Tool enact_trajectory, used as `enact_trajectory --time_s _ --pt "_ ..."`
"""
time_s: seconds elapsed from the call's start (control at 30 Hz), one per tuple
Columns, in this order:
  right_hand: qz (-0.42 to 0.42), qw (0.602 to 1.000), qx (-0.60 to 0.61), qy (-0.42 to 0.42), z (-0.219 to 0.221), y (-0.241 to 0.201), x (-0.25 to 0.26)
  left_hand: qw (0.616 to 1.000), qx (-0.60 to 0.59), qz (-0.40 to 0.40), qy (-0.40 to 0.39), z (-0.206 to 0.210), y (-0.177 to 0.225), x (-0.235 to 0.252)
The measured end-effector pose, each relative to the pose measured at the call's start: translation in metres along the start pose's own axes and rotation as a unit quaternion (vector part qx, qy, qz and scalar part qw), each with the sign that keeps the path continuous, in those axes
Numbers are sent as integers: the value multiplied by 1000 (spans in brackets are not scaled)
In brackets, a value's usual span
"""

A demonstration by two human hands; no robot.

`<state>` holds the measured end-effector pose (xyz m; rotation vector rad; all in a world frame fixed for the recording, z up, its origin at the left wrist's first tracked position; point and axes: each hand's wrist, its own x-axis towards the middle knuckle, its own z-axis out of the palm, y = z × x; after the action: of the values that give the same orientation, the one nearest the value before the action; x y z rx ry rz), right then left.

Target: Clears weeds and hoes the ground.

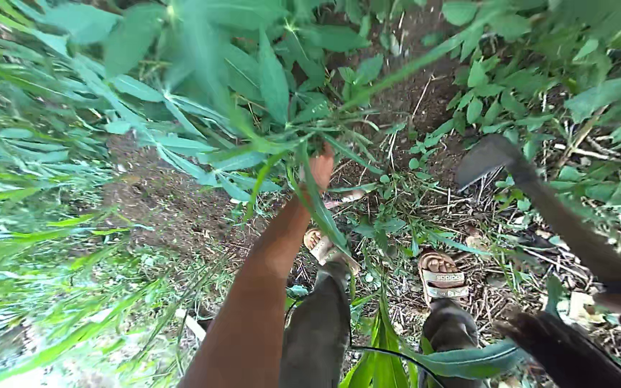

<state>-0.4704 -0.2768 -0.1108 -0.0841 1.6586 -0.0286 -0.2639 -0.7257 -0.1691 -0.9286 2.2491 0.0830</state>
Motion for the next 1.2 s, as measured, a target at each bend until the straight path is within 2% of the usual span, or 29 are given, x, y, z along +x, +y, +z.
enact_trajectory --time_s 0.1,0.17,0.23,0.3,0.4,0.5,0.6,0.67,0.77,0.87,0.93,1.0,1.03,1.1,1.17,1.2 --pt "42 999 -24 1 -3 -43 -29 992 -122 -6 -19 9 -18 -43" --pt "47 999 -1 23 6 -47 -35 975 -209 -51 -48 28 -47 -80" --pt "25 998 15 47 19 -44 -41 981 -131 -75 -120 29 -78 -121" --pt "2 998 -20 66 28 -49 -62 974 -61 -117 -183 28 -110 -161" --pt "-15 989 -131 72 31 -48 -103 937 -93 -240 -235 31 -163 -228" --pt "-14 964 -235 120 24 -33 -115 895 -178 -351 -212 31 -203 -288" --pt "-27 939 -296 175 1 -60 -131 863 -300 -392 -104 48 -227 -335" --pt "-57 903 -373 206 -15 -103 -158 853 -356 -380 -40 60 -227 -365" --pt "-99 862 -452 207 -30 -159 -201 860 -381 -339 6 55 -202 -413" --pt "-180 849 -471 160 -27 -208 -231 821 -441 -358 59 39 -165 -446" --pt "-229 831 -483 155 13 -241 -242 783 -479 -385 98 31 -144 -454" --pt "-238 817 -498 164 78 -276 -248 754 -517 -371 161 24 -130 -445" --pt "-232 815 -503 168 108 -291 -245 740 -544 -346 192 19 -127 -434" --pt "-294 794 -497 190 152 -303 -221 709 -610 -266 235 -5 -127 -403" --pt "-403 753 -476 212 188 -309 -185 699 -649 -169 249 -51 -133 -377" --pt "-418 738 -492 197 209 -329 -176 704 -654 -115 252 -80 -137 -373"
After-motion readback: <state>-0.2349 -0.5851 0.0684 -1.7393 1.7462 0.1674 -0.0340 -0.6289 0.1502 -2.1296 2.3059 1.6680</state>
